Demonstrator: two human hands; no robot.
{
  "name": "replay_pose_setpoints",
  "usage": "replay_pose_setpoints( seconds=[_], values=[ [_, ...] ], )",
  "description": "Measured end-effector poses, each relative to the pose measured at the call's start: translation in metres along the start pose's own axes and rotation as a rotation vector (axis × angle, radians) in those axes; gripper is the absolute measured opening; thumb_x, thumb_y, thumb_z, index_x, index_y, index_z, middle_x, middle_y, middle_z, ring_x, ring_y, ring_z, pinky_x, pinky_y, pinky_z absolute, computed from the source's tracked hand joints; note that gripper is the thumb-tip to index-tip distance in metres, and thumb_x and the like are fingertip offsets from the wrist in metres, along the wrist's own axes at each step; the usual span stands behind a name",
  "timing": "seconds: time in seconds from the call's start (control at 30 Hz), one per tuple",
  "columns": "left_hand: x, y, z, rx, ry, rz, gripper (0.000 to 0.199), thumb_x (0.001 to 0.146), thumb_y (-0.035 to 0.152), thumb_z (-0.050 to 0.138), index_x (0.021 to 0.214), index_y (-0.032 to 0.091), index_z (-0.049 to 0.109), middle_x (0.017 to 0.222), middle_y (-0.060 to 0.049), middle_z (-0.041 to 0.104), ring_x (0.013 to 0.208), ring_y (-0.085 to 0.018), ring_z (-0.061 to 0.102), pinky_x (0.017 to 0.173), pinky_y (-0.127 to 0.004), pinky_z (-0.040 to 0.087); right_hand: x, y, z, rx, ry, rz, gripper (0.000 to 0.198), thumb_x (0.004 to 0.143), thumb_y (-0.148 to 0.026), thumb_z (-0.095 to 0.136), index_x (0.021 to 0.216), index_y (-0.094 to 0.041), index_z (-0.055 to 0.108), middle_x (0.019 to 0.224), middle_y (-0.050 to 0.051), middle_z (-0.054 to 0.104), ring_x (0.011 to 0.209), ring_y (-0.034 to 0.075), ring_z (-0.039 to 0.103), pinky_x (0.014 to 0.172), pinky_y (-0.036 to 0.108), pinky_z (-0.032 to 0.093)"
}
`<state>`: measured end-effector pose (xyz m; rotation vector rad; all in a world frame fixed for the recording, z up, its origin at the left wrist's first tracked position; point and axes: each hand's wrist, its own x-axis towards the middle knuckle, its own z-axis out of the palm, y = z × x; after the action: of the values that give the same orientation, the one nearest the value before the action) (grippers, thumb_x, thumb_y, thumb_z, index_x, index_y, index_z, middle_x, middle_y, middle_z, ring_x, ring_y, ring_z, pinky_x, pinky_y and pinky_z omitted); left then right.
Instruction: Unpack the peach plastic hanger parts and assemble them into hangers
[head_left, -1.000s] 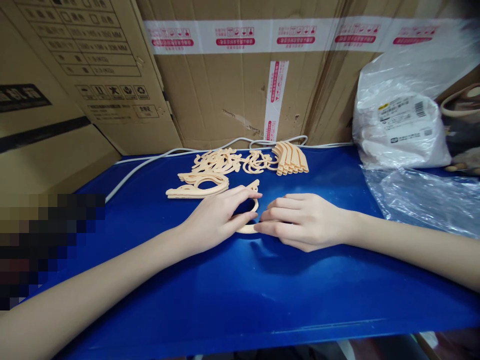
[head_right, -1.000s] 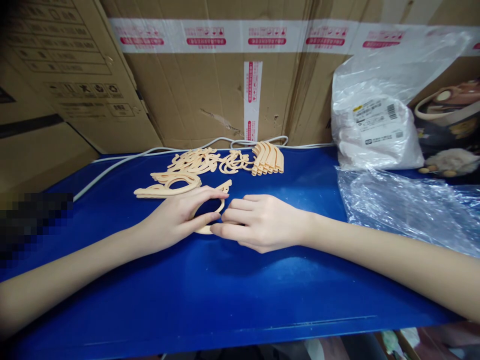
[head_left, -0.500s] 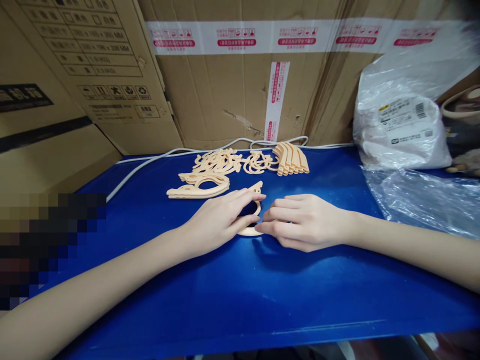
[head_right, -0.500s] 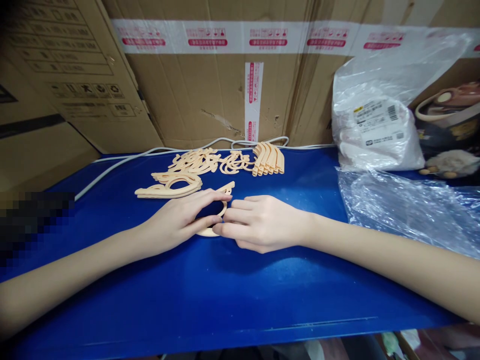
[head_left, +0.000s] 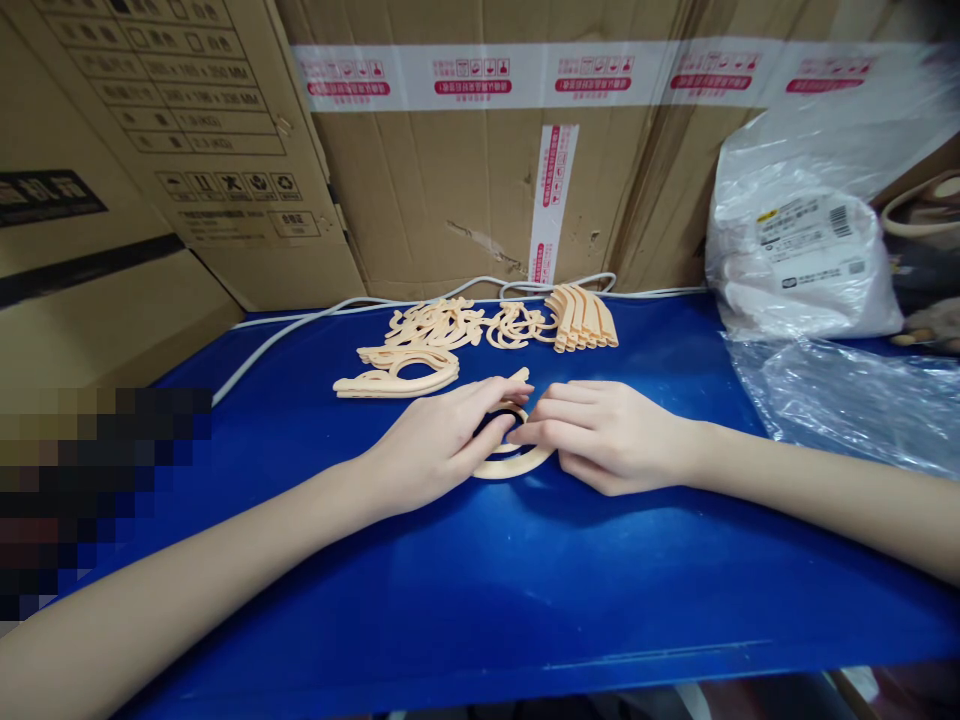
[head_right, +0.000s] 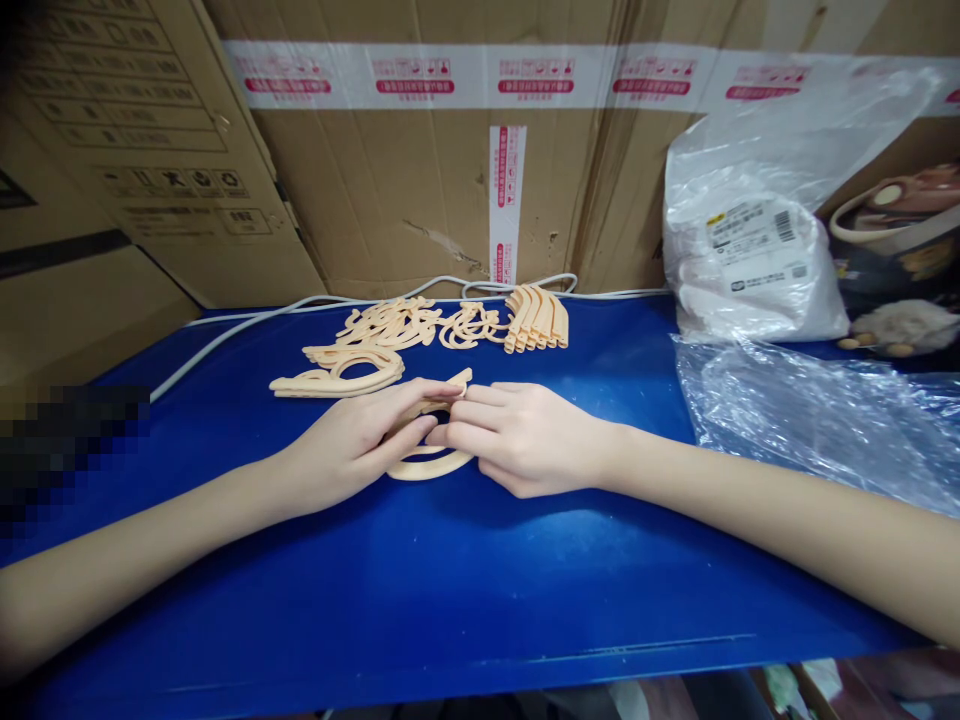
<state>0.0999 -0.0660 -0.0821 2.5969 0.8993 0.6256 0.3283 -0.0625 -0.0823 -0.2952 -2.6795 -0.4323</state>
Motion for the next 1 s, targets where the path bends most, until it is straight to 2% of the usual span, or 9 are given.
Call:
replay_pose_setpoints(
  seconds=[0.2,0.37,0.5,0.7,0.87,1.0],
  values=[
    [0.002,0.000,-0.002,-0.040,0.044,0.049,0.030,0.098,0.016,0.033,0.122,0.018,0.051,0.117,-0.006,0.062,0.106,-0.017,0.059,0.090,-0.029,0.046,0.000,0.002,0.002,0.020,0.019,0.094,0.027,0.094,-0.012,0.039,0.111,-0.012,0.060,0.088,0.008,0.064,0.085,0.019,0.054,0.068,0.030,0.045],
    [0.004,-0.005,0.000,-0.038,0.061,0.078,0.027,0.096,0.012,0.037,0.117,0.018,0.053,0.111,-0.006,0.061,0.104,-0.017,0.056,0.090,-0.030,0.044,0.000,0.003,0.004,-0.012,-0.009,0.237,0.023,0.093,-0.017,0.043,0.106,-0.011,0.062,0.094,0.010,0.064,0.079,0.019,0.053,0.070,0.031,0.045],
    [0.004,-0.009,0.003,-0.020,0.067,0.099,0.029,0.095,0.013,0.042,0.123,0.019,0.049,0.118,-0.007,0.059,0.110,-0.018,0.054,0.095,-0.032,0.043,-0.001,0.002,0.006,-0.111,0.015,0.305,0.021,0.094,-0.021,0.045,0.099,-0.011,0.063,0.085,0.009,0.066,0.073,0.019,0.054,0.066,0.031,0.042],
    [0.003,-0.008,0.001,0.011,0.034,0.094,0.039,0.092,0.006,0.039,0.128,0.021,0.046,0.126,-0.006,0.055,0.116,-0.019,0.050,0.101,-0.036,0.040,-0.003,0.001,0.006,-0.175,0.016,0.400,0.021,0.094,-0.022,0.046,0.095,-0.012,0.064,0.073,0.004,0.068,0.064,0.017,0.059,0.065,0.031,0.038],
    [0.003,-0.002,-0.001,0.035,-0.010,0.098,0.039,0.090,0.008,0.041,0.128,0.016,0.046,0.130,-0.009,0.053,0.122,-0.019,0.046,0.108,-0.036,0.036,-0.001,0.001,0.004,-0.119,0.007,0.489,0.028,0.096,-0.032,0.044,0.092,-0.013,0.065,0.069,0.004,0.066,0.065,0.018,0.061,0.069,0.032,0.039],
    [0.002,0.001,-0.002,0.047,-0.050,0.101,0.041,0.089,0.012,0.045,0.130,0.017,0.047,0.134,-0.009,0.050,0.127,-0.019,0.043,0.111,-0.037,0.034,-0.002,0.003,0.003,0.020,0.004,0.601,0.034,0.098,-0.038,0.040,0.096,-0.015,0.065,0.077,0.005,0.069,0.071,0.019,0.063,0.071,0.032,0.040]
  ],
)
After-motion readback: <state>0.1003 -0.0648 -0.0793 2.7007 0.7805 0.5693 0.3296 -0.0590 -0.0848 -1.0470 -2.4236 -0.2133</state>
